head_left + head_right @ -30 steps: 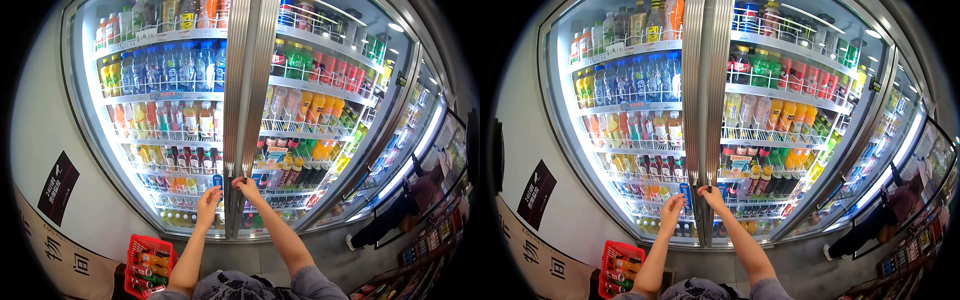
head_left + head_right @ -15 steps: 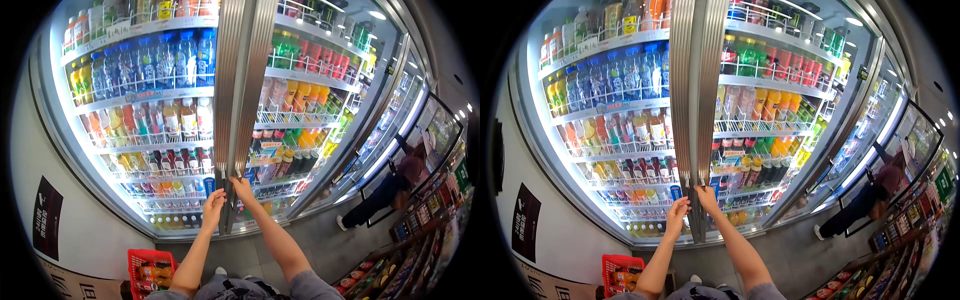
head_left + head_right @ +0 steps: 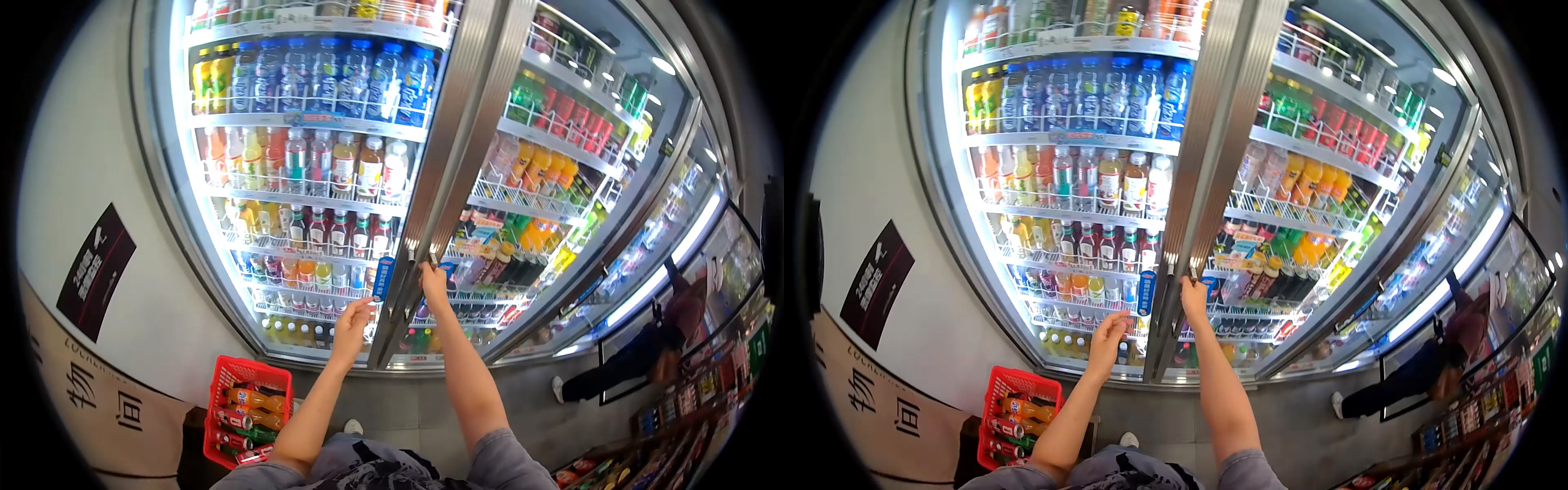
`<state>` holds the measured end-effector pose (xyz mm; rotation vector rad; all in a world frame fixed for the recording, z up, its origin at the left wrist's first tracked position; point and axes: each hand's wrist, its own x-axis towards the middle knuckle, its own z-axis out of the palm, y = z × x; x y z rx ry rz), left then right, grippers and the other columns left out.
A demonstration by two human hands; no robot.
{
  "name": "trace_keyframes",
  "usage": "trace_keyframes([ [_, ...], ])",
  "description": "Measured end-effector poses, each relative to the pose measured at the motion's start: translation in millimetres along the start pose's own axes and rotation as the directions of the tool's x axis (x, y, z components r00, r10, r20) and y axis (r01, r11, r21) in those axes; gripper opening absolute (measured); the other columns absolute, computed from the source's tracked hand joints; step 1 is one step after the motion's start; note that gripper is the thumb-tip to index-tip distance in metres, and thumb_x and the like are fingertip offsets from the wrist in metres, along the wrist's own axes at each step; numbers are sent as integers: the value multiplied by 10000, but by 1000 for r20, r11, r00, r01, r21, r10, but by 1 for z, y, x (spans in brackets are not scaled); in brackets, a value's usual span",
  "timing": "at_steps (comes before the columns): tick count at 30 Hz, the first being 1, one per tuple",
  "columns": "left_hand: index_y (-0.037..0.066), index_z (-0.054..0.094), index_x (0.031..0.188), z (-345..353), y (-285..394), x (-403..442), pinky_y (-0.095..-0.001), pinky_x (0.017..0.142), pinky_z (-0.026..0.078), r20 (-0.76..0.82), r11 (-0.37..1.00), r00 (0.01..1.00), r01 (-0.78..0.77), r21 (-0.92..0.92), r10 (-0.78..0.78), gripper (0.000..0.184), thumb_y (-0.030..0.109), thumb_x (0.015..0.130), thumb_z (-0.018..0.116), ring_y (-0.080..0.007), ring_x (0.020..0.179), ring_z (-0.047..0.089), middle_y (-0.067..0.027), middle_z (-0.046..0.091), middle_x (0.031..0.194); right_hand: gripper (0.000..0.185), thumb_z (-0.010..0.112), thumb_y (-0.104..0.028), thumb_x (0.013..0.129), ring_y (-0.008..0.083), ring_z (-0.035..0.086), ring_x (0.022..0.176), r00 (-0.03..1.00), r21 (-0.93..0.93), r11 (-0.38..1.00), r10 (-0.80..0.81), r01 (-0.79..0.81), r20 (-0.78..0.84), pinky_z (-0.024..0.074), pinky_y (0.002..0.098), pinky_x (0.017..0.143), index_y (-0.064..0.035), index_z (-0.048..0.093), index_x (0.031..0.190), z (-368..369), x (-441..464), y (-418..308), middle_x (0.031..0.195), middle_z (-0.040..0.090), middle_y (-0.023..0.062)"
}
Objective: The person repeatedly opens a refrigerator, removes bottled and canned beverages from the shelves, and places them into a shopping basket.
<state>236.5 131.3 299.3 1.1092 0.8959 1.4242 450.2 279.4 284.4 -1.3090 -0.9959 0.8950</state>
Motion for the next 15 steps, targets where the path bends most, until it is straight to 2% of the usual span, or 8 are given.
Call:
trace_keyframes([
  [3,46,592,1242,-1,-12,-15,-254,809,461,-19,999,999,-35,17,36,279,153,998,511,-106,913,594,-55,657,1080,246,563,-230,892,108,454,469,999,-7,999,-35,35,23,361,275,472,-16,614,782,-2,-2,0,545,493,11],
  [5,47,593,1239,3,-13,-32,-257,824,465,4,1000,1000,-12,12,12,276,160,1002,507,-117,938,606,-75,661,1076,245,556,-219,888,105,433,449,999,-11,999,-32,32,15,343,279,458,-27,596,741,-6,-17,-5,521,472,2],
  [7,42,596,1231,8,-6,-45,-254,820,466,5,999,999,34,14,-34,272,162,1004,507,-120,931,606,-79,662,1067,259,603,-243,858,108,461,469,999,-50,999,-5,6,35,334,286,454,-38,585,701,-21,-43,-6,542,487,-8],
  [8,42,596,1230,11,-6,-48,-252,817,465,-2,1000,1000,25,19,-25,272,164,1004,506,-117,920,604,-76,662,1062,284,608,-240,848,116,463,454,999,-9,1000,-9,9,32,348,294,451,-43,560,650,-29,-60,-7,527,492,-4],
  [10,45,593,1232,22,-14,-53,-245,803,462,1,1000,1000,13,24,-13,273,162,1003,501,-109,906,600,-64,659,1057,304,606,-230,849,87,440,459,998,-86,995,-44,48,38,325,294,447,-41,544,620,-51,-94,-3,522,476,-20],
  [13,56,590,1241,56,-8,-69,-249,807,459,61,997,996,71,21,-72,282,183,1006,501,-113,937,598,-50,650,1083,326,600,-233,858,62,413,485,995,-87,991,-97,99,29,294,288,455,-43,540,600,-82,-144,-1,527,451,-40],
  [15,73,577,1266,80,-21,-79,-267,839,452,130,998,990,54,36,-58,299,195,1002,510,-125,982,591,-51,638,1135,381,605,-249,882,56,397,517,999,-91,995,-29,32,32,295,295,472,-37,520,577,-106,-183,-17,529,429,-44],
])
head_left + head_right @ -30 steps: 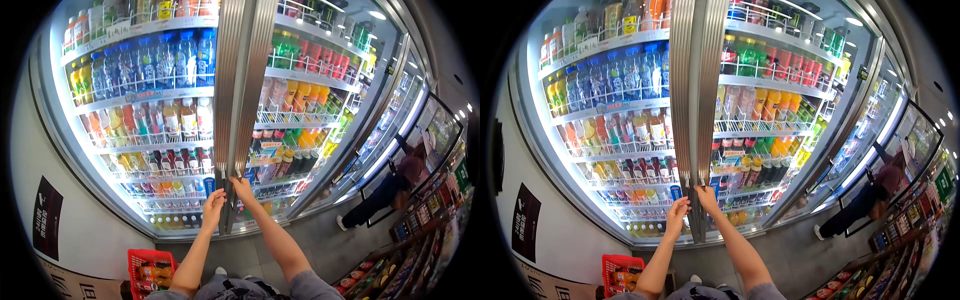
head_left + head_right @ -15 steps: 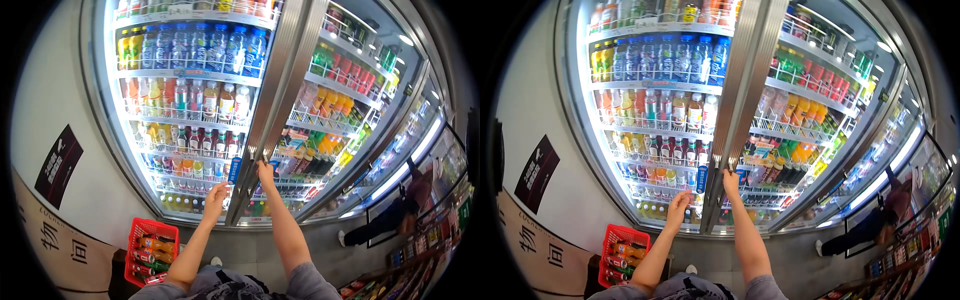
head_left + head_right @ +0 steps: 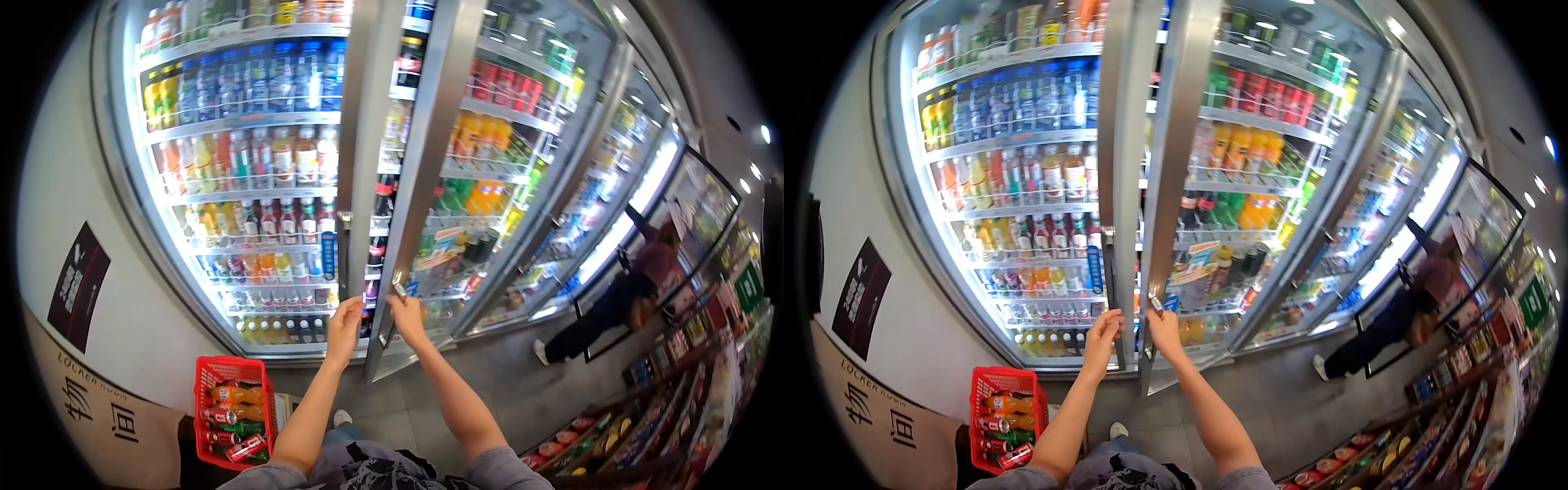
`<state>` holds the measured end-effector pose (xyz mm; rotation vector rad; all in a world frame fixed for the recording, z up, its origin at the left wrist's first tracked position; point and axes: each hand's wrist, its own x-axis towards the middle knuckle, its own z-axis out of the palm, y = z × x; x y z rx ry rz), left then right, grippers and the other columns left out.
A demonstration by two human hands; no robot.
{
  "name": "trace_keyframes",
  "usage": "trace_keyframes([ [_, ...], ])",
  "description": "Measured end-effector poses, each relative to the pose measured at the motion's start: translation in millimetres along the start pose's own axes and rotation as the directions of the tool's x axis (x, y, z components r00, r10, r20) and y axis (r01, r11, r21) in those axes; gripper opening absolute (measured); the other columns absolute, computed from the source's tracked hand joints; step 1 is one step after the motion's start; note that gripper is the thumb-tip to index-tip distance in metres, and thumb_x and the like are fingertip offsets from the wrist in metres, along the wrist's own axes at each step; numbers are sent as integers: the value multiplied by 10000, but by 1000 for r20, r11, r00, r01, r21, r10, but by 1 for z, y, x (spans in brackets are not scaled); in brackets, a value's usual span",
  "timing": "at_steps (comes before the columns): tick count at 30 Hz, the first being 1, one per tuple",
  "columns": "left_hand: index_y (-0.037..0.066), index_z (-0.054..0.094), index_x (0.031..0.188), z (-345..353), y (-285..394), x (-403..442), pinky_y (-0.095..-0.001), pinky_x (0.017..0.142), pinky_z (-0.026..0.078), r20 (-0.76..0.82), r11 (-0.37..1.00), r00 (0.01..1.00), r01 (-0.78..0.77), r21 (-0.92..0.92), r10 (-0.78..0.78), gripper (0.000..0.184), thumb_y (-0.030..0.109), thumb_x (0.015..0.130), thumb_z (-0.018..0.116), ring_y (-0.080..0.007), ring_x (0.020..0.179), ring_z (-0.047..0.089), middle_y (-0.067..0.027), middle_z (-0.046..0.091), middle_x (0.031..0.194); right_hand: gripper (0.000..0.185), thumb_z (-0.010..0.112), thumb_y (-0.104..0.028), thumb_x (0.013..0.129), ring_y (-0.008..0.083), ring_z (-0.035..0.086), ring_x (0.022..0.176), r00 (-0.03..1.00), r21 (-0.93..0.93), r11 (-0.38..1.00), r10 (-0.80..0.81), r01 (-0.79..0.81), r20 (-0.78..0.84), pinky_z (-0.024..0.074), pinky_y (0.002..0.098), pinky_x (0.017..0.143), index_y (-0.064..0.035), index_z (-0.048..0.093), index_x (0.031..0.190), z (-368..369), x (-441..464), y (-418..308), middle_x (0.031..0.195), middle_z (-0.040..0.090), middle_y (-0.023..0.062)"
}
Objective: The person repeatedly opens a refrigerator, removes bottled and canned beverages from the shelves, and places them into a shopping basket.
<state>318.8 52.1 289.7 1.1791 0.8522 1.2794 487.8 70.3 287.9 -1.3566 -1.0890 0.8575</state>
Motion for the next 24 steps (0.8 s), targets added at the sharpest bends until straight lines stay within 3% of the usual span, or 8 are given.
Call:
trace_keyframes([
  [6,31,558,1301,72,-10,-37,-256,890,429,-24,998,998,-56,22,56,340,198,1009,506,-124,1024,564,-56,612,1204,240,586,-224,942,54,443,558,995,-58,995,-82,79,-51,341,243,506,-38,584,792,-66,-84,18,608,481,-40],
  [9,-22,639,1163,100,-10,-60,-274,882,429,67,999,998,6,-44,-3,369,262,1028,446,-136,997,582,-67,660,1068,275,569,-239,959,65,452,592,953,-80,979,-199,185,-230,362,255,535,-12,577,804,-89,-131,9,628,491,-30],
  [12,-49,706,971,124,-13,-79,-270,854,429,82,992,995,66,-107,-58,441,293,1022,432,-143,875,612,-74,692,902,244,579,-81,921,129,524,882,777,22,907,-347,420,-525,459,282,775,-10,456,1120,-106,-169,11,1041,495,90],
  [13,-50,706,895,132,-19,-83,-332,871,442,71,991,993,101,-85,-95,517,380,1001,440,-181,840,627,-89,693,809,369,570,8,874,202,504,1025,661,-303,837,-545,455,-515,435,345,933,-16,372,1184,-120,-181,-1,1161,421,132],
  [16,-38,704,848,153,-22,-102,-340,876,437,184,988,982,77,-131,-52,524,388,1000,439,-184,805,624,-99,691,801,342,565,23,852,249,503,1074,467,-374,654,-744,658,-478,413,386,976,-3,390,1143,-134,-212,-40,1139,446,158],
  [18,5,690,802,170,-22,-117,-328,865,422,270,954,955,186,-234,-120,519,406,1004,431,-170,851,610,-85,682,801,334,580,22,844,267,529,1037,466,-317,623,-763,715,-449,433,391,955,2,406,1128,-138,-220,-48,1119,469,173],
  [20,-40,709,871,178,-54,-126,-351,931,412,390,924,908,270,-272,-151,596,435,1011,377,-196,923,637,-133,714,911,305,580,14,853,254,554,984,612,-182,675,-730,715,-304,451,382,928,3,435,1122,-140,-225,-62,1089,496,168],
  [24,-18,655,1006,210,-69,-156,-356,956,404,494,861,834,422,-284,-246,607,493,1005,327,-202,1009,614,-131,681,1059,256,542,21,880,225,565,976,797,-25,868,-467,496,-383,456,344,897,30,465,1124,-153,-222,-73,1077,545,159],
])
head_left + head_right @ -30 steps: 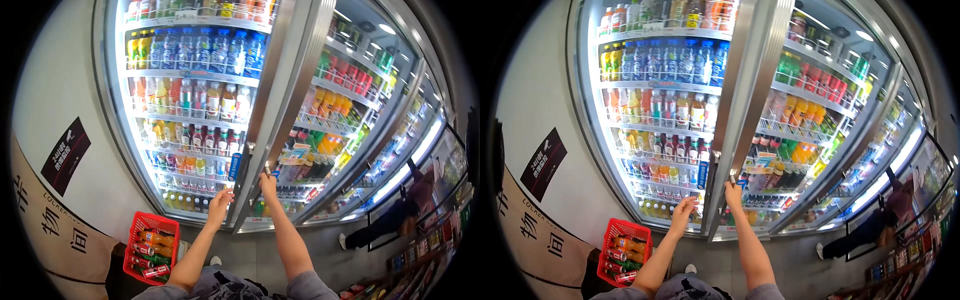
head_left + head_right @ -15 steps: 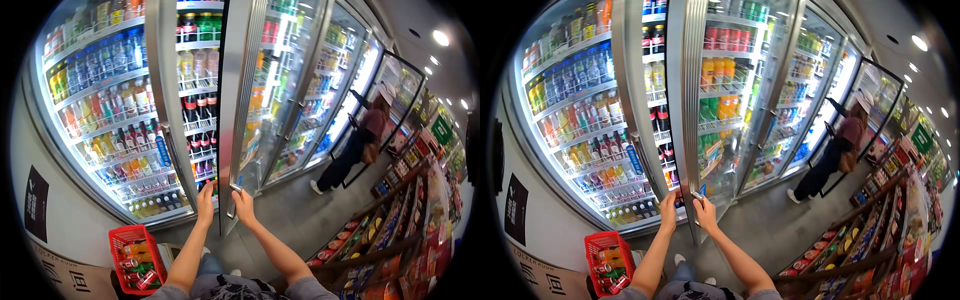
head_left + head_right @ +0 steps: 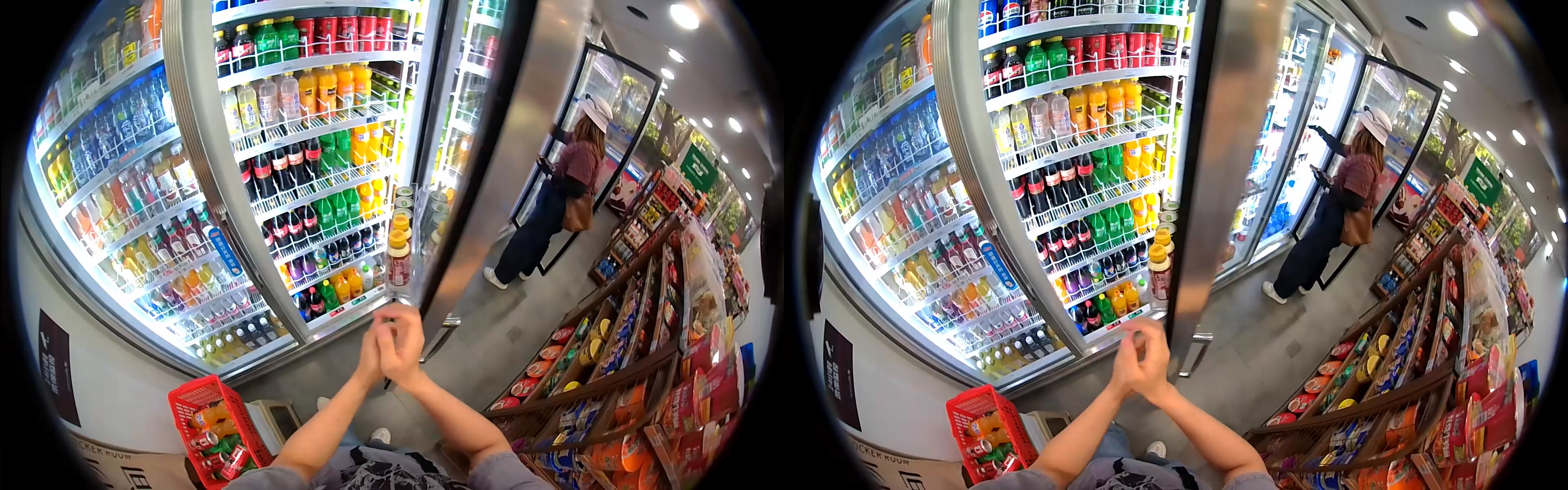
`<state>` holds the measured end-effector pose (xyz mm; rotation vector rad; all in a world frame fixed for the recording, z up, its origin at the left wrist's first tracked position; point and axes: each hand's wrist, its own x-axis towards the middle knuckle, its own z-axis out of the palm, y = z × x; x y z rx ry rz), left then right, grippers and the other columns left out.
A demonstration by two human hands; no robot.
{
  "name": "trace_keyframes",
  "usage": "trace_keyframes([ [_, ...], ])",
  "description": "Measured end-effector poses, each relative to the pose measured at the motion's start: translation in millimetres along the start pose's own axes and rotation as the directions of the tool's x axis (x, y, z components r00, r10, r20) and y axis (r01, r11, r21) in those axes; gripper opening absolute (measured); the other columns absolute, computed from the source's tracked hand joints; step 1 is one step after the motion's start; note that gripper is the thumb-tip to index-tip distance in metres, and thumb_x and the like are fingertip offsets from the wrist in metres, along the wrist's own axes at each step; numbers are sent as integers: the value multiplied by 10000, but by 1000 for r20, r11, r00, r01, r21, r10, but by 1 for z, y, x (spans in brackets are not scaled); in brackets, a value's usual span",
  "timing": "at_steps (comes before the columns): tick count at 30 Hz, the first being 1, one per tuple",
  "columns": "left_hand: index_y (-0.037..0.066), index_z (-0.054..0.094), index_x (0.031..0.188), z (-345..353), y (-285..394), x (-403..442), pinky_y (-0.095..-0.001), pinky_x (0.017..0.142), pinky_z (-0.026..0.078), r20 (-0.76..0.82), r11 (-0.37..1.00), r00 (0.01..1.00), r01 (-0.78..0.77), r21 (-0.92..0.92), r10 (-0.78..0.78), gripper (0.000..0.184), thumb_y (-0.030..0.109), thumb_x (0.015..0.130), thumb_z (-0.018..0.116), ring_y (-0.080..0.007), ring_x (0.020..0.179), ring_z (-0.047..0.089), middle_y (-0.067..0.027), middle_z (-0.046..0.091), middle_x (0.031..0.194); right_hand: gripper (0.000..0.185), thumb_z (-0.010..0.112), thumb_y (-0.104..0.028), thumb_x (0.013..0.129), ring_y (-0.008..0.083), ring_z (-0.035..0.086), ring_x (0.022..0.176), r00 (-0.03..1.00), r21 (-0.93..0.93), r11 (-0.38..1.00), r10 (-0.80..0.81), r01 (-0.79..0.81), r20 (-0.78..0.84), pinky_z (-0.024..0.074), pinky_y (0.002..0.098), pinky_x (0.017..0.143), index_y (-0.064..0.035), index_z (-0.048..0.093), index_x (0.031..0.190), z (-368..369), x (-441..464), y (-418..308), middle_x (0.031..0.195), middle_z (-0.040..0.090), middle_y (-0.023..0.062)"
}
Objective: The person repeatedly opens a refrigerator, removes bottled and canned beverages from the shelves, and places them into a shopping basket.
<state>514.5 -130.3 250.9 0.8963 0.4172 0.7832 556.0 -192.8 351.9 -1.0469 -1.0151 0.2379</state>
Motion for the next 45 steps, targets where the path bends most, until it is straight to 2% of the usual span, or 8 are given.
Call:
trace_keyframes([
  [2,-11,623,1073,26,-7,-1,-358,968,398,93,996,992,84,-35,-81,632,524,1000,295,-209,1034,606,-133,662,1102,218,500,23,897,192,561,982,995,-31,995,-95,94,-32,436,313,918,25,475,1114,-13,17,-2,1057,563,131],
  [9,12,513,1308,114,32,-16,-362,1011,378,447,933,850,349,-83,-278,772,630,984,183,-234,1119,578,-139,596,1254,145,469,-110,989,152,577,924,984,-67,997,15,-27,-176,438,285,887,-11,506,1089,-44,53,-23,964,597,79],
  [14,58,342,1479,81,15,25,-376,1064,338,358,958,889,266,107,-286,920,729,928,41,-260,1218,525,-146,526,1361,164,451,-141,994,143,565,877,976,-48,999,-10,0,-219,448,279,836,-9,517,1067,-58,69,-19,939,596,76],
  [15,46,359,1463,77,35,28,-379,1110,284,401,964,876,245,107,-267,891,701,945,49,-234,1314,446,-131,496,1402,155,456,-138,990,135,556,865,974,-31,999,7,-14,-224,450,272,811,-16,519,1062,-57,73,-13,936,588,69],
  [22,71,351,1474,17,78,77,-367,1037,357,187,998,982,16,67,-28,835,676,964,87,-229,1212,506,-135,527,1350,119,478,-80,988,117,562,864,969,144,965,232,-218,-85,465,251,786,-25,526,1082,-5,106,54,962,590,62],
  [28,57,359,1474,-26,152,128,-390,1033,355,85,957,976,-216,192,203,773,612,997,108,-246,1247,495,-138,458,1444,111,470,-67,992,102,572,865,966,252,933,243,-258,89,460,231,769,-33,532,1078,64,173,115,934,585,41],
  [37,37,407,1443,-96,253,231,-389,1041,344,14,852,912,-388,352,409,716,556,1023,147,-249,1256,488,-134,497,1405,147,484,-100,998,113,580,874,969,246,947,164,-207,182,469,255,805,-17,548,1101,154,283,165,947,610,51],
  [45,47,471,1404,-73,384,317,-349,943,420,50,585,730,-584,563,682,596,452,1041,228,-234,1171,556,-103,550,1362,250,455,-201,1006,144,593,880,978,226,968,60,-106,199,475,285,811,-6,580,1099,189,406,162,966,628,68],
])
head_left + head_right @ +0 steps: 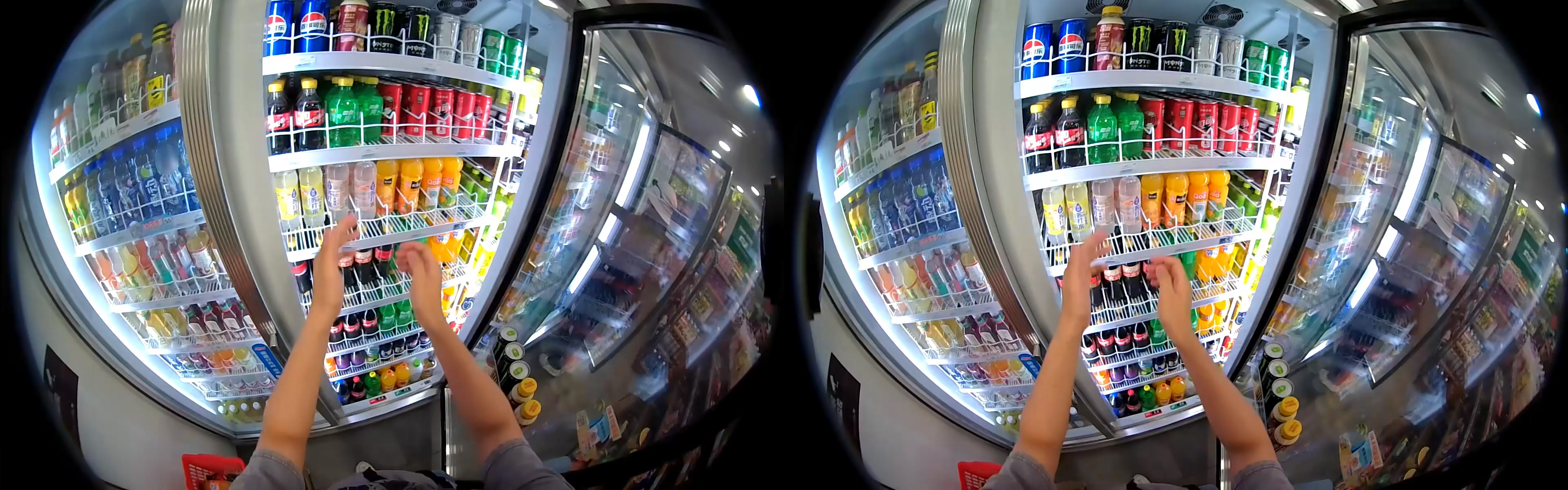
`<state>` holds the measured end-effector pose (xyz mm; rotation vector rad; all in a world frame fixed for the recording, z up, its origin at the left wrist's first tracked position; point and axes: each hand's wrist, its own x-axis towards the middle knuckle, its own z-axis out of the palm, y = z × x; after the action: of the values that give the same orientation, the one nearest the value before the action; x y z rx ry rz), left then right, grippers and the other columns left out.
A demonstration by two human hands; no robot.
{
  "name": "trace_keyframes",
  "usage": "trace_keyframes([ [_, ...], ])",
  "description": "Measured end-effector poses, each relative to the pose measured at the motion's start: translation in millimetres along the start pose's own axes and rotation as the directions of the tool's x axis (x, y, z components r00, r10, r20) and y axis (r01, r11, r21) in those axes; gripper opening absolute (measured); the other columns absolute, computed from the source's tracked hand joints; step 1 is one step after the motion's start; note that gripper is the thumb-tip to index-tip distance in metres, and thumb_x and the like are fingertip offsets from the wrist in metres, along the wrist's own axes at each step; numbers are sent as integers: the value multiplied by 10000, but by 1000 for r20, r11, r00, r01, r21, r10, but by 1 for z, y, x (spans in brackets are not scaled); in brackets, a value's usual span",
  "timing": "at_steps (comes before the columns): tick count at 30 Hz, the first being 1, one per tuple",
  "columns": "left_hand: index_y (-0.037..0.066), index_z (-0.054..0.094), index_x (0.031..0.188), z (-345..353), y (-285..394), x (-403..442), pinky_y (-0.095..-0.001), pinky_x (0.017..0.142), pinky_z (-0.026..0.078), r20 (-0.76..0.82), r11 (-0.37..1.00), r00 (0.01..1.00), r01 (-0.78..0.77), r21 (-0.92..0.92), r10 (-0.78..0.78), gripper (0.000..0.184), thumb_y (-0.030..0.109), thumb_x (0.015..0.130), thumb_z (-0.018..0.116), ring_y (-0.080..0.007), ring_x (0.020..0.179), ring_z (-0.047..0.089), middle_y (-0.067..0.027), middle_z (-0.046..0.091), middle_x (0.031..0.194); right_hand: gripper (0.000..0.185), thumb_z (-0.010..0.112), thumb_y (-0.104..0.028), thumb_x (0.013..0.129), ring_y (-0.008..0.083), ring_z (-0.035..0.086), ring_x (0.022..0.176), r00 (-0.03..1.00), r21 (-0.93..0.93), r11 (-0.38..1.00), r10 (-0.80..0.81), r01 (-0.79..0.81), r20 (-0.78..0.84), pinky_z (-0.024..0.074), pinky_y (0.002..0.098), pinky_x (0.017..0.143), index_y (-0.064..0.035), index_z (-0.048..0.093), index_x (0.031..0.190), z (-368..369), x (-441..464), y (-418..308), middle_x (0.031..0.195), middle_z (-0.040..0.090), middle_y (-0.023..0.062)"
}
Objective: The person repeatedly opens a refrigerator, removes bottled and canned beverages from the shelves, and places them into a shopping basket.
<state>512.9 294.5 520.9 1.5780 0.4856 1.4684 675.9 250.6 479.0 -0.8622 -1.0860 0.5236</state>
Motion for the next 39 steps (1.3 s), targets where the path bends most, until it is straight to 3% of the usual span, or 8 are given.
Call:
trace_keyframes([
  [8,72,490,1401,-5,41,128,-251,665,454,-46,997,999,11,78,-7,440,175,974,468,-121,806,599,-85,592,1275,281,444,-216,1016,118,598,840,995,90,991,-100,99,14,476,253,763,-1,607,1093,25,100,-14,957,654,61],
  [12,111,440,1445,-12,44,172,-256,597,464,-37,952,986,-147,268,163,503,91,942,459,-106,729,597,-99,633,1033,348,437,-277,1021,132,604,924,989,96,989,-120,112,81,468,275,817,2,608,1141,49,146,-25,1025,660,79],
  [21,25,216,1522,-26,24,236,-275,560,482,27,953,999,13,303,-22,642,28,920,438,-148,759,668,-152,545,1290,434,433,-301,1010,255,589,1131,974,116,974,-206,195,95,450,348,953,39,555,1250,90,253,-33,1206,623,182],
  [26,57,242,1523,-25,22,233,-272,555,486,37,973,999,-8,232,-1,640,-11,909,411,-148,715,673,-177,422,1444,470,485,-270,976,226,605,1124,959,-173,944,-265,279,100,455,313,941,56,507,1313,101,289,-27,1216,632,191],
  [29,77,273,1519,-23,24,232,-271,548,482,17,968,1000,15,252,-19,638,-19,902,405,-145,635,655,-174,512,1349,587,535,-368,937,259,599,1160,961,-362,891,-230,272,157,451,327,959,49,483,1347,111,295,-38,1259,617,199],
  [32,82,335,1499,-24,16,237,-287,536,471,-11,968,1000,26,248,-25,616,-15,896,416,-146,554,613,-145,633,1066,844,577,-616,836,356,588,1171,975,-675,704,-182,221,129,447,412,979,39,480,1358,118,307,-33,1238,623,221],
  [36,81,341,1496,-22,18,235,-289,533,468,-20,968,999,34,249,-30,612,-16,897,425,-148,543,600,-138,619,1037,850,623,-643,795,340,653,1044,938,-664,672,-150,328,312,506,414,862,13,527,1327,112,318,-34,1120,679,189],
  [39,85,340,1497,-24,13,236,-290,535,469,-15,971,999,43,234,-41,602,-18,909,416,-139,539,589,-137,613,1075,808,655,-623,777,325,673,972,930,-703,608,-240,369,280,515,405,812,-8,561,1294,115,306,-35,1054,699,165],
])
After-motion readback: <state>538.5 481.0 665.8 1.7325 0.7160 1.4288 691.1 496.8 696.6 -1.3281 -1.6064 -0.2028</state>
